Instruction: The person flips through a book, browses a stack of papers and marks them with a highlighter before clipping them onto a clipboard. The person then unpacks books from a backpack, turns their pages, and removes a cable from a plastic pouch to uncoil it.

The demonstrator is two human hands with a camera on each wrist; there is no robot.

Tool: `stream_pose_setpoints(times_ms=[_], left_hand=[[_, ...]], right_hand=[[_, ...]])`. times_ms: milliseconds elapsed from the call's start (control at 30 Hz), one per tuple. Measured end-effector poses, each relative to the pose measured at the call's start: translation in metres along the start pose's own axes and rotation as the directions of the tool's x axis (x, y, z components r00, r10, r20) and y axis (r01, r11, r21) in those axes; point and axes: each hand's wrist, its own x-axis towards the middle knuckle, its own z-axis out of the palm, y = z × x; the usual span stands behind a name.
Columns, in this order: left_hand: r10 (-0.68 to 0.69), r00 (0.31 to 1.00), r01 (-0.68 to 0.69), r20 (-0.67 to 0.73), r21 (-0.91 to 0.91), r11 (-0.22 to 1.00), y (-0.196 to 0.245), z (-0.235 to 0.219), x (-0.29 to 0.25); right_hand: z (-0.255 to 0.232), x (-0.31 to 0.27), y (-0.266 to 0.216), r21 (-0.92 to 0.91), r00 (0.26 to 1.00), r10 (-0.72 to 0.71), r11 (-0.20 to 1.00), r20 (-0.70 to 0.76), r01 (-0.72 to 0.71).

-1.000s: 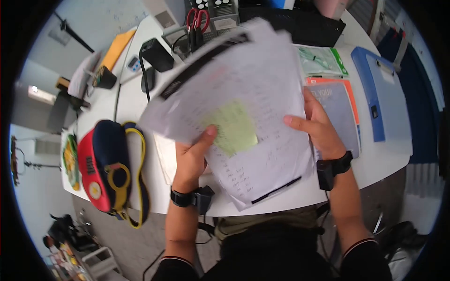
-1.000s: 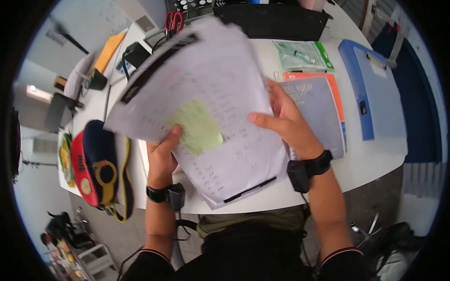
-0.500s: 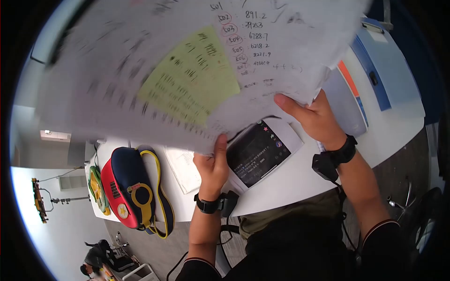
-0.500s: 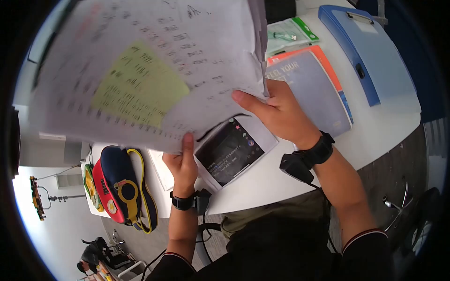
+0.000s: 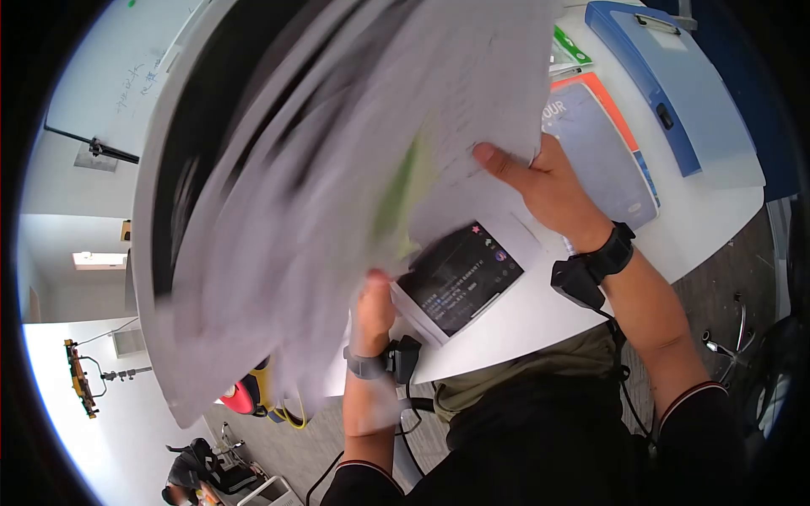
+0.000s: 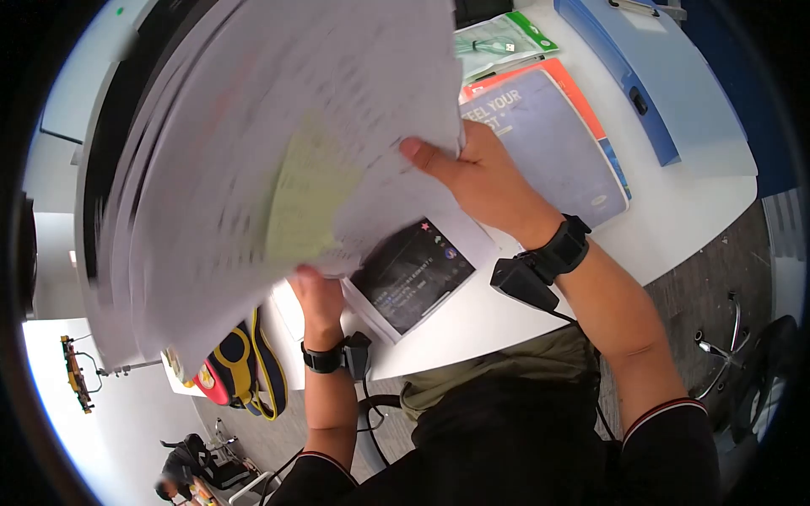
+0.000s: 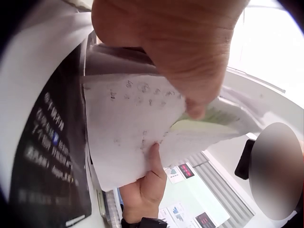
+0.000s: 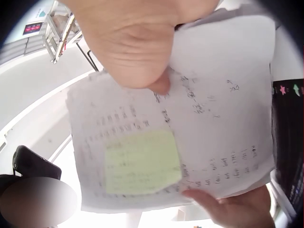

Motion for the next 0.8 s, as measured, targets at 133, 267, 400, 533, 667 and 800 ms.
stream_pose_setpoints(times_ms=[133,267,400,533,667,800], left_hand=[[-0.01,0.999,0.016,-0.048,0.118,0.993,0.037,0.009,0.031],[0.019,0.947,0.188,-0.32,0.602,0.776,0.036,-0.01,0.042],[-0.037,0.954,0.258,-0.297,0.753,0.606,0.036,-0.016,0.043],[-0.116,0.941,0.326,-0.317,0.764,0.557,0.045,-0.001,0.043],[-0.129,0.958,0.279,-0.257,0.718,0.638,0.035,-0.01,0.042],[-0.149,0.955,0.269,-0.256,0.54,0.798,0.031,-0.011,0.042]], right_hand=[[-0.007,0.008,0.0,0.081,0.974,0.032,0.997,-0.223,-0.015],[-0.014,0.014,0.002,0.356,0.932,0.238,0.925,-0.275,-0.132],[-0.015,0.013,-0.003,0.424,0.93,0.29,0.889,-0.226,-0.174],[-0.052,0.027,0.025,0.77,0.887,-0.086,0.539,0.453,-0.341],[-0.055,0.013,0.029,0.759,0.952,0.057,0.591,0.299,-0.274],[-0.046,0.014,0.003,0.71,0.916,0.034,0.621,0.399,-0.332]])
